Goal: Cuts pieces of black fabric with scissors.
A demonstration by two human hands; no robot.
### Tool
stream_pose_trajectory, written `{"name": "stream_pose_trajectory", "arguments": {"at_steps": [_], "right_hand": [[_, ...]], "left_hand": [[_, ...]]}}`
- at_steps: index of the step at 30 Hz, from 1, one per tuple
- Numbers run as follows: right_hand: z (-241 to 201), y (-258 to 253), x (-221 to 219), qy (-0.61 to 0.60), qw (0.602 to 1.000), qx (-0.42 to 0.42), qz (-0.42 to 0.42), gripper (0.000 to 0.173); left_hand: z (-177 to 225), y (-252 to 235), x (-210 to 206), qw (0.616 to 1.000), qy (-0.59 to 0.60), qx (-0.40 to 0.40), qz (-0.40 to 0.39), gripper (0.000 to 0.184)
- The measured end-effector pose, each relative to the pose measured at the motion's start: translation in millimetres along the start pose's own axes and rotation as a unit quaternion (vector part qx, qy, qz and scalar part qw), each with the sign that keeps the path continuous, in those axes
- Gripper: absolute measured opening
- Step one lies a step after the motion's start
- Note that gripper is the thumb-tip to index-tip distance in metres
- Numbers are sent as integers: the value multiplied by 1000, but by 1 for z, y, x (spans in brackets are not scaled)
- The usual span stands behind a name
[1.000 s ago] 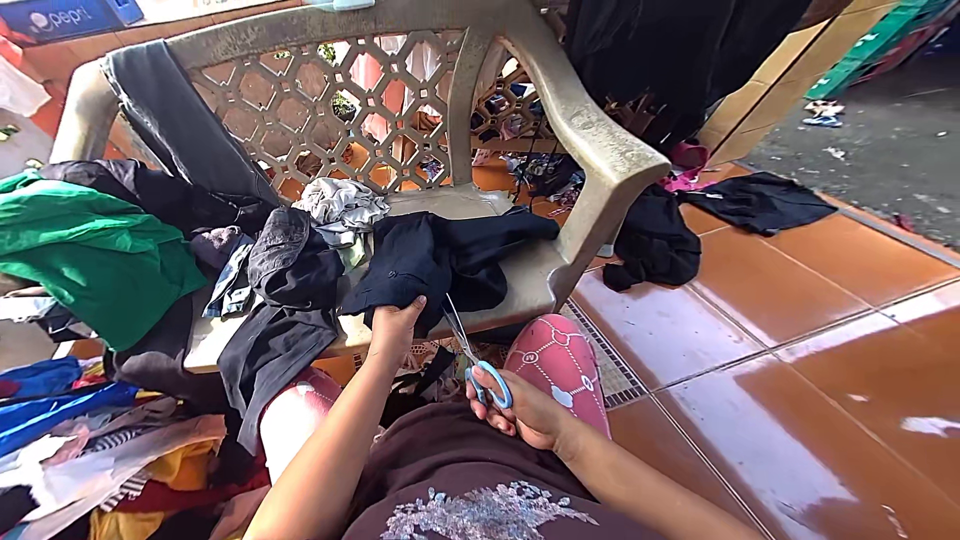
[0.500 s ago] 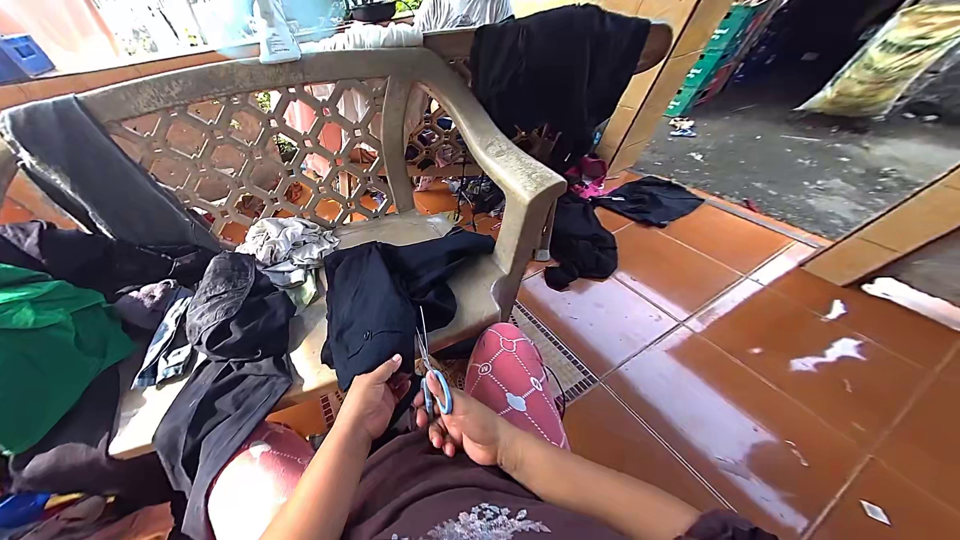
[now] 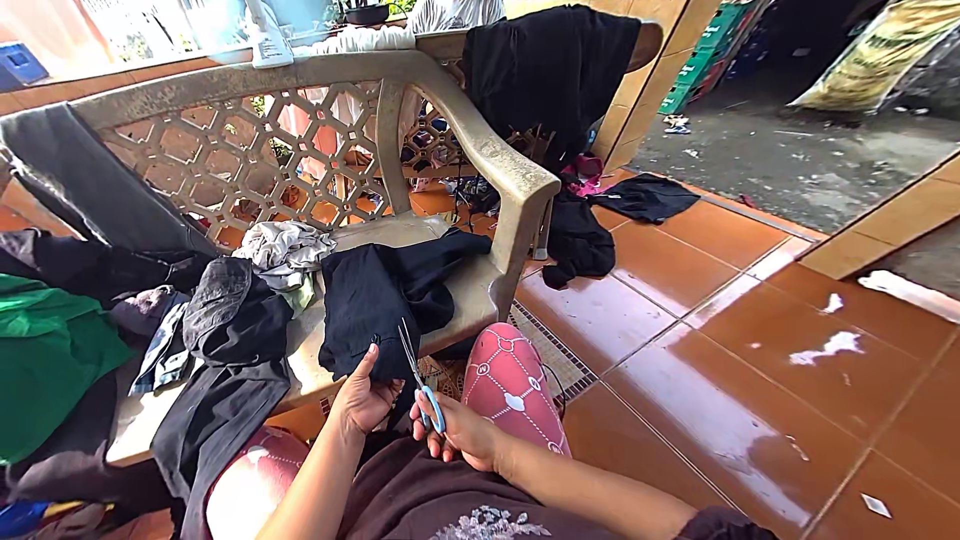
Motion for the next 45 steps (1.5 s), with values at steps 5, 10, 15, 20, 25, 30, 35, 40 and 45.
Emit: {"name": "stream_pose_trajectory", "arguments": {"at_steps": [5, 10, 15, 20, 25, 30, 35, 40, 45], "right_hand": [[1, 3, 5, -19, 1000, 1, 18, 32], [-18, 0, 17, -112, 966, 106, 209, 22], [-43, -32, 32, -146, 939, 169, 264, 32], [-54, -44, 16, -130, 959, 139, 211, 25], [-66, -14, 5, 24, 989, 126, 68, 26], [-49, 23, 15, 98, 991, 84, -21, 27], [-39, 54, 48, 142, 987, 63, 40, 25], [-33, 77, 69, 140, 989, 16, 35, 24], [-41, 69, 71, 147, 987, -31, -57, 25]], "left_hand": [[-1, -8, -10, 996, -68, -54, 19, 18], [9, 6, -21, 981, -138, -138, 6, 24], [-1, 16, -15, 969, -182, -162, -27, 23], [19, 24, -8, 956, -231, -179, -18, 27], [75, 54, -17, 920, -300, -253, -6, 41], [92, 49, -37, 910, -302, -282, 20, 46], [63, 30, -58, 925, -290, -237, -63, 33], [36, 23, -59, 926, -317, -191, -72, 32], [35, 24, -48, 933, -318, -145, -81, 28]]}}
Point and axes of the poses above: each hand's wrist, its own y-axis away from the middle knuckle, its own x-axis out of the back of the hand, z = x × y, the point moved 6 cm from there along -y, towards the middle knuckle, and after that the axes turned 1 degree about -y, right-handed, at the moved point
